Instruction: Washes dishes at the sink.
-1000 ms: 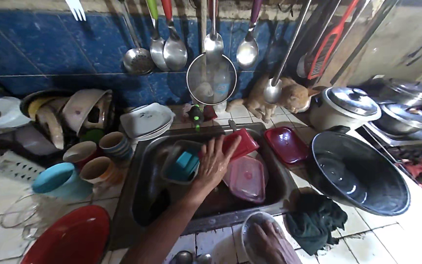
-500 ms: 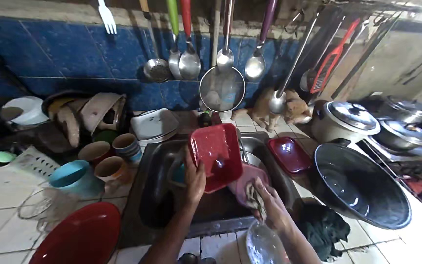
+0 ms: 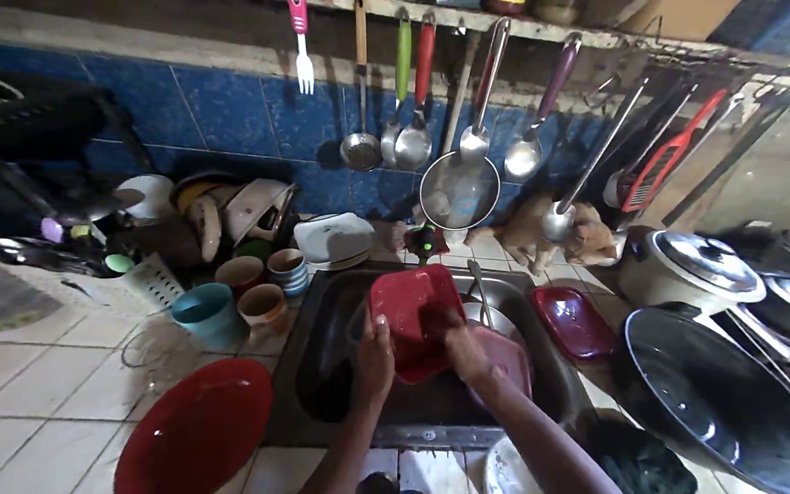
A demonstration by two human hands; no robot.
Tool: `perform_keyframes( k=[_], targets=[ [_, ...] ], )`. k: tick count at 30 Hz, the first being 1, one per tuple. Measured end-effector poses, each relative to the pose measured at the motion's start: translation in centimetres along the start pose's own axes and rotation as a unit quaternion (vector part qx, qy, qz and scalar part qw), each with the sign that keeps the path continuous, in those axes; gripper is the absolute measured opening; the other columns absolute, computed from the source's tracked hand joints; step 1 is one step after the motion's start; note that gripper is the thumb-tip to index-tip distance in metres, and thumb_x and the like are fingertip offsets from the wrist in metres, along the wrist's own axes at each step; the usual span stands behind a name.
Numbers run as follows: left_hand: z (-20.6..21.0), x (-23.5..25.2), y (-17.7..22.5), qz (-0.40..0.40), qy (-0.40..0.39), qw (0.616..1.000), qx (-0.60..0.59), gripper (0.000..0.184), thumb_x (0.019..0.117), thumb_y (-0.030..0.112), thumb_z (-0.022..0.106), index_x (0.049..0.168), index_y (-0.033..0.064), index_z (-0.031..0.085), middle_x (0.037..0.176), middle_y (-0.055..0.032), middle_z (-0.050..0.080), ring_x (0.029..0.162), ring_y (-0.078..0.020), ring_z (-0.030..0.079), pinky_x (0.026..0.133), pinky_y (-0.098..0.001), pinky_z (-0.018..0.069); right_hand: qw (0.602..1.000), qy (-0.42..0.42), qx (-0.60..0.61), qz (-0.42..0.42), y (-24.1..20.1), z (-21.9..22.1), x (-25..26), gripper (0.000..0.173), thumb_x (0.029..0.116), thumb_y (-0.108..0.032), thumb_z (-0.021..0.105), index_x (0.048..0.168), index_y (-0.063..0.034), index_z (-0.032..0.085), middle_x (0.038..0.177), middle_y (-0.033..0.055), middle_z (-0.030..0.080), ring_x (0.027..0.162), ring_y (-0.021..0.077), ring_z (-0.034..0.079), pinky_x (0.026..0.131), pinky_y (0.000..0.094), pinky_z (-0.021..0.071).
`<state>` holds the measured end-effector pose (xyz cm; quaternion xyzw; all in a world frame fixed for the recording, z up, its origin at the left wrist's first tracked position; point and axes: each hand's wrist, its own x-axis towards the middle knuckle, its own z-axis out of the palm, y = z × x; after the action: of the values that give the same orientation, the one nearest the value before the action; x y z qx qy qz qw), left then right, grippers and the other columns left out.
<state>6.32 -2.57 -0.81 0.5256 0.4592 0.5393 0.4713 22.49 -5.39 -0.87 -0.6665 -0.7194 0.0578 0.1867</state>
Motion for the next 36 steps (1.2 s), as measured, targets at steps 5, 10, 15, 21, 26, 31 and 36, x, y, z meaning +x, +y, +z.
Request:
perform_keyframes(
  k=[5,10,15,21,26,31,36],
  targets=[
    [2.8,-2.9,0.2,-0.064,-0.082,0.993,-0.053,0.052,0.1111,0.024,0.038,0.155,-0.0034,0.034,0.154,-0.0225,0.046,0.14,-0.0212,0.048,0.117,-0.0351,0.0376,0.98,0.157,0.111,0.042,-3.2,-0.7,1.9,0.03,0.0977,-0.014,0.063,0.121,0.0031,0.069,0.131,0.0283,0.062,0.111,0.0377,0.068,0.095,0.0459,0.0576],
    [1.2,-0.5,-1.1,-0.069,-0.052,0.996,-0.036,0.055,0.1109,0.024,0.038,0.159,-0.0007,0.028,0.16,-0.0226,0.038,0.145,-0.0255,0.042,0.119,-0.0402,0.0345,0.999,0.009,-0.005,0.046,-2.6,0.4,-2.4,0.031,0.0945,-0.001,0.059,0.123,-0.0043,0.072,0.131,0.0247,0.063,0.125,0.0431,0.059,0.1,0.0564,0.0517],
    [2.2,-2.9,-1.5,-0.11,-0.177,0.976,-0.069,0.075,0.0939,-0.002,0.049,0.162,0.0026,0.017,0.161,-0.0215,0.034,0.142,-0.0226,0.044,0.114,-0.0355,0.0398,0.962,0.131,0.055,0.235,-1.5,-2.2,1.6,0.048,0.1046,-0.026,0.054,0.138,0.0077,0.053,0.134,0.0327,0.057,0.12,0.0454,0.062,0.099,0.0536,0.0523],
    [2.0,-0.7,-1.4,-0.125,-0.254,0.958,-0.052,0.082,0.0893,-0.012,0.052,0.161,-0.0008,0.013,0.156,-0.0236,0.039,0.138,-0.0232,0.047,0.112,-0.0355,0.0418,0.902,0.141,0.39,0.121,-3.1,0.2,1.9,0.038,0.1016,-0.011,0.058,0.134,0.0087,0.053,0.125,0.0252,0.062,0.112,0.028,0.064,0.098,0.0403,0.0527],
    [-0.1,0.6,-2.3,-0.115,-0.269,0.955,-0.052,0.05,0.0898,-0.013,0.055,0.139,-0.0078,0.045,0.122,-0.0151,0.061,0.106,-0.0123,0.062,0.092,-0.0293,0.053,0.927,0.086,0.364,0.027,-4.2,-0.1,1.0,0.029,0.0935,-0.001,0.064,0.12,0.0081,0.067,0.124,0.0255,0.064,0.114,0.0302,0.064,0.1,0.0413,0.0525],
    [0.1,-0.3,-2.3,-0.076,-0.281,0.953,-0.088,0.062,0.1056,0.019,0.048,0.159,0.0012,0.023,0.151,-0.0165,0.048,0.13,-0.0119,0.054,0.109,-0.0282,0.0456,0.798,0.218,0.52,0.213,-4.4,1.3,3.2,0.034,0.1043,-0.013,0.055,0.132,0.0065,0.052,0.092,0.0134,0.065,0.075,0.015,0.063,0.071,0.0336,0.0561],
    [0.7,1.8,-0.7,0.097,-0.093,0.991,-0.012,0.056,0.1087,0.02,0.041,0.156,-0.007,0.03,0.159,-0.0242,0.038,0.148,-0.0207,0.039,0.121,-0.0323,0.0309,0.878,-0.054,0.435,0.192,-7.2,2.2,-0.5,0.032,0.1045,-0.013,0.054,0.13,0.0066,0.059,0.103,0.0176,0.067,0.087,0.022,0.066,0.083,0.0401,0.0553]
  ],
)
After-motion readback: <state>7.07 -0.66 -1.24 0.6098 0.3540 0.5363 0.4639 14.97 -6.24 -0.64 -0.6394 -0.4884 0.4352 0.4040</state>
